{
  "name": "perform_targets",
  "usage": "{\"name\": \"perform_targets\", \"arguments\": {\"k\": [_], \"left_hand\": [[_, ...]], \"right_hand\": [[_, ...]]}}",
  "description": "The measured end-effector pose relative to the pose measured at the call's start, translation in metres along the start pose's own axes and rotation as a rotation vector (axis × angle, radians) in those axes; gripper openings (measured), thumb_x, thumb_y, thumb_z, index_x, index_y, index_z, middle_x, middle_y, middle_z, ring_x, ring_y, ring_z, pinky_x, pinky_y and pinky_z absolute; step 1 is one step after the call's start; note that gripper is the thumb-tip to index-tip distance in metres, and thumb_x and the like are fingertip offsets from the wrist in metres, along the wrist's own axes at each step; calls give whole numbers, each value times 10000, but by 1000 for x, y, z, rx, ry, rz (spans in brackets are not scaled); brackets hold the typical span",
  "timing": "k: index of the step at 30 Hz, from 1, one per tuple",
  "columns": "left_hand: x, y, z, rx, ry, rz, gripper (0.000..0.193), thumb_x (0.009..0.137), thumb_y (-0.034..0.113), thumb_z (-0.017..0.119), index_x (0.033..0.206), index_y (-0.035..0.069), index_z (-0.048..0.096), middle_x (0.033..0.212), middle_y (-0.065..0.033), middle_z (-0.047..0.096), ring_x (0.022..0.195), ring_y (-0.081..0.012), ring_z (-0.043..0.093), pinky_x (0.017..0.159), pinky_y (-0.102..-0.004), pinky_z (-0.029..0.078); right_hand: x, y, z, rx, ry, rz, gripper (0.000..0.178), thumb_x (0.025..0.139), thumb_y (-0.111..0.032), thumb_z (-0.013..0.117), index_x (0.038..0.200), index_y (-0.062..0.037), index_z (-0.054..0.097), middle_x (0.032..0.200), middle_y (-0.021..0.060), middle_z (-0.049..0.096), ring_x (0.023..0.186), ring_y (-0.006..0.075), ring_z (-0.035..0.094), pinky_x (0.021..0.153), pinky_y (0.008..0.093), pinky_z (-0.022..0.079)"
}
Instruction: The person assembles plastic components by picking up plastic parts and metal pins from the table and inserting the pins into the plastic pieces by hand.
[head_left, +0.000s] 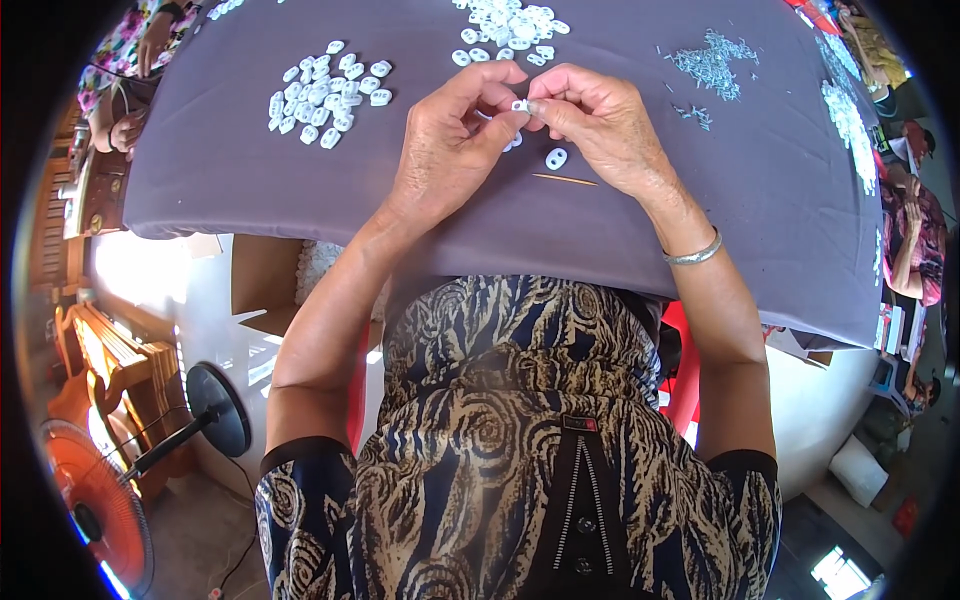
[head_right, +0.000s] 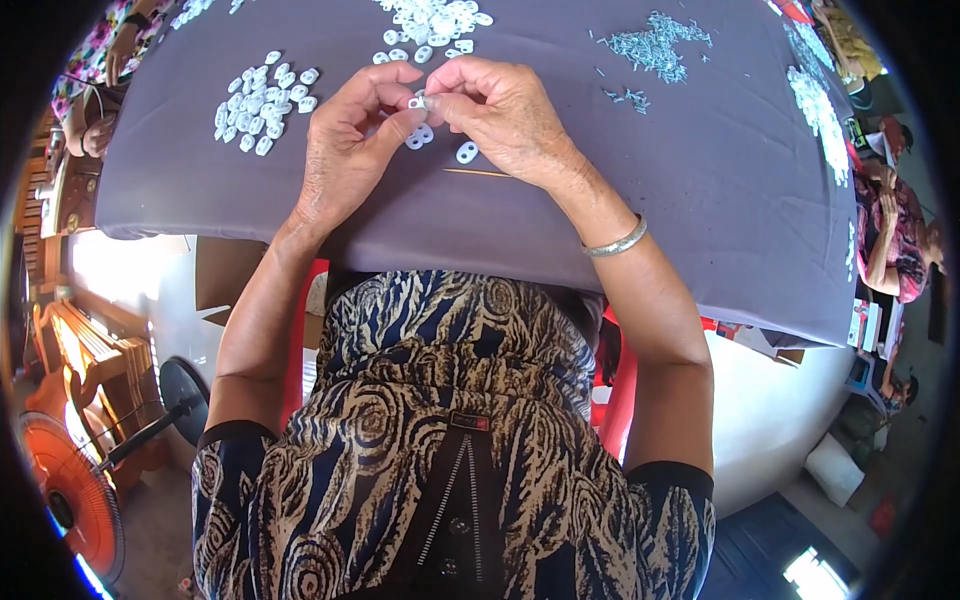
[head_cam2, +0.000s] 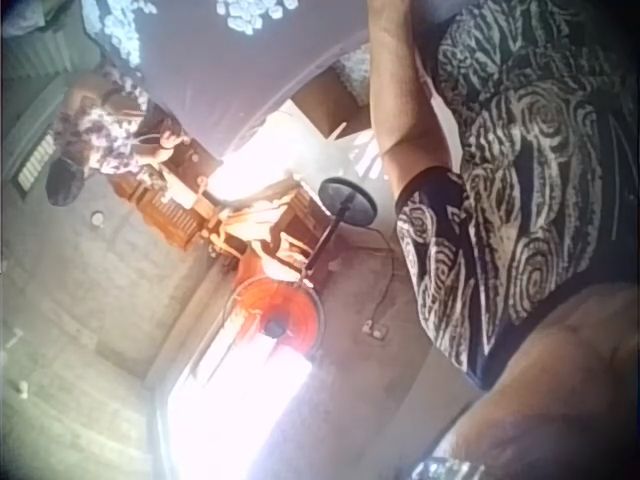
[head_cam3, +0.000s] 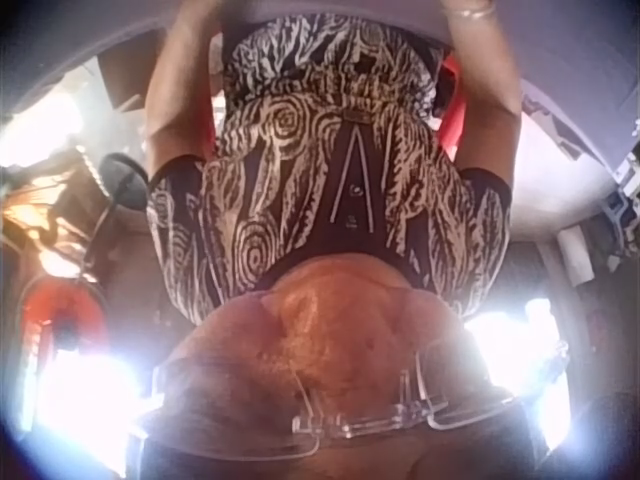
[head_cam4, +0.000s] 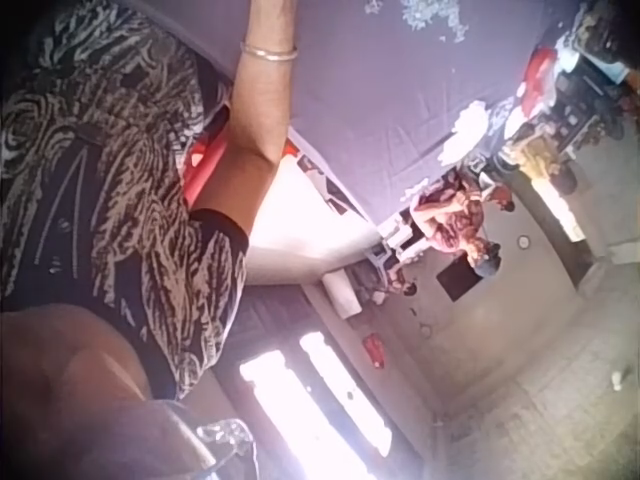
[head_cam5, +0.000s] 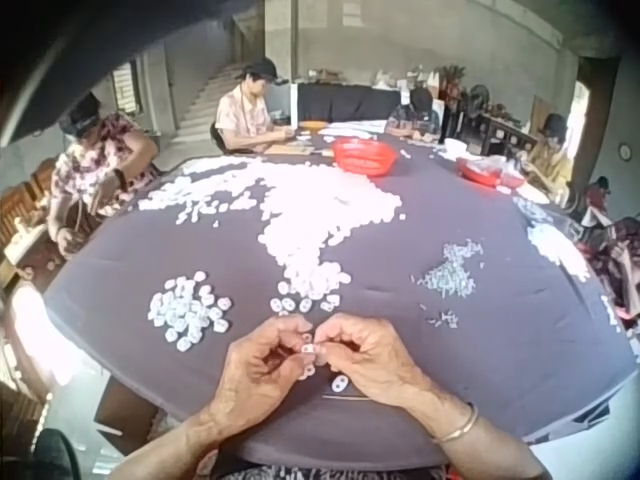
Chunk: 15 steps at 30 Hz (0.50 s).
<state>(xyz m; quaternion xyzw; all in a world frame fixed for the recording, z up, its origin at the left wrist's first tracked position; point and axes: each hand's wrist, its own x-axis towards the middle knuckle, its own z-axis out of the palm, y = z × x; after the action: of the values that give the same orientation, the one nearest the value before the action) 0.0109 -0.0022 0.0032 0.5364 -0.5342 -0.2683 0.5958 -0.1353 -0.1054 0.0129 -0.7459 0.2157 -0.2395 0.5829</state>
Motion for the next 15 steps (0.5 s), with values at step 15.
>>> {"name": "perform_targets", "arguments": {"k": [15], "left_hand": [[5, 4, -6, -275, -49, -173, 178, 875, 32, 600, 1053, 24, 602, 789, 6, 611, 726, -63, 569, 612, -213, 465]], "right_hand": [[0, -3, -1, 11, -30, -104, 81, 905, -96, 569, 943, -38, 611, 778, -19, 592, 677, 26, 513, 579, 178, 394]]}}
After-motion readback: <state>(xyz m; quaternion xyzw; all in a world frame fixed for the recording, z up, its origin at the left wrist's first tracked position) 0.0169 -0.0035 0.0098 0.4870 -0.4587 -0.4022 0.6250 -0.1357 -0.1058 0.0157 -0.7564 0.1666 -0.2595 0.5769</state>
